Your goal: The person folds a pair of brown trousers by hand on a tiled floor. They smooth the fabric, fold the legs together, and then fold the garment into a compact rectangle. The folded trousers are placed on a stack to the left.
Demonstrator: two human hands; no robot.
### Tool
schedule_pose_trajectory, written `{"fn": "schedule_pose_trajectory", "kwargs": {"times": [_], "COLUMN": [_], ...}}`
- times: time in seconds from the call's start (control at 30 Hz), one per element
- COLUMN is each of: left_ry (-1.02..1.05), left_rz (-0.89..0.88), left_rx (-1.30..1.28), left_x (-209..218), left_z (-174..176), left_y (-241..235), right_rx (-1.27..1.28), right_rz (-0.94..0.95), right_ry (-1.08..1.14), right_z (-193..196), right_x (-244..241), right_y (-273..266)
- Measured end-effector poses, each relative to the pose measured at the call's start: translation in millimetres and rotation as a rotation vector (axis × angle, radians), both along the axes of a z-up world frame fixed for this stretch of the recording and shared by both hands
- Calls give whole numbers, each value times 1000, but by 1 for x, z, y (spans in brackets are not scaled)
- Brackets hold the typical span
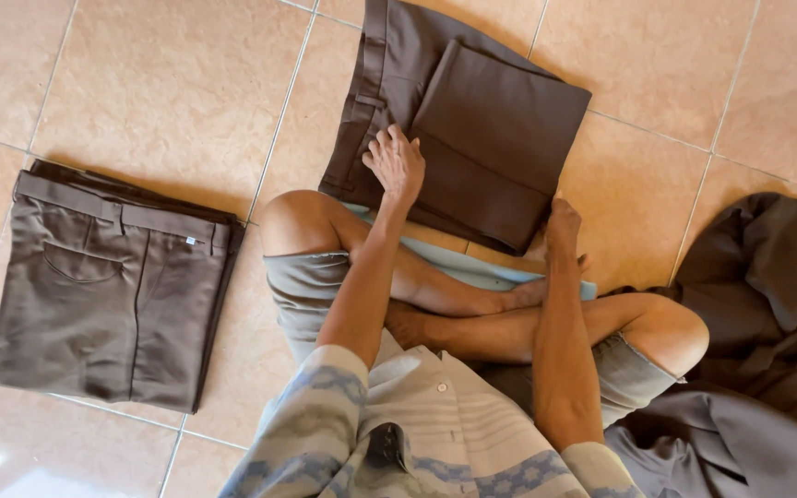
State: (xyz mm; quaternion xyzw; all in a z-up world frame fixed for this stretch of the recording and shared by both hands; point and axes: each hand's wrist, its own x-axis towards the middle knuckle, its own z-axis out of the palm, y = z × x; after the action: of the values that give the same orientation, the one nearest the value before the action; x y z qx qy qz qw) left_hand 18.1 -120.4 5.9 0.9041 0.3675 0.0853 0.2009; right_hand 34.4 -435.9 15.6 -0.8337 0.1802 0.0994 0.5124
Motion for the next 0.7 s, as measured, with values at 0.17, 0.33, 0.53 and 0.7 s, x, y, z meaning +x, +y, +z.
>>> {"fn": "schedule_pose_trajectory", "kwargs": {"times": [0.17, 0.33, 0.53, 0.7], "left_ry": [97, -76, -167, -178], "left_rz": [-11, -61, 452, 420], "left_rx": [10, -124, -350, -325], "left_x": [23, 19, -21, -27], "left_z": [-17, -44, -90, -60], "left_y": [7, 40, 115, 105], "right_rx": [75, 4, -383, -431], "right_rz": [-82, -29, 126, 140], "right_ry": [-21, -57, -150, -135], "right_z": [-72, -43, -35, -40], "right_x": [23, 16, 8, 8], "right_y": [-28, 2, 34, 43]}}
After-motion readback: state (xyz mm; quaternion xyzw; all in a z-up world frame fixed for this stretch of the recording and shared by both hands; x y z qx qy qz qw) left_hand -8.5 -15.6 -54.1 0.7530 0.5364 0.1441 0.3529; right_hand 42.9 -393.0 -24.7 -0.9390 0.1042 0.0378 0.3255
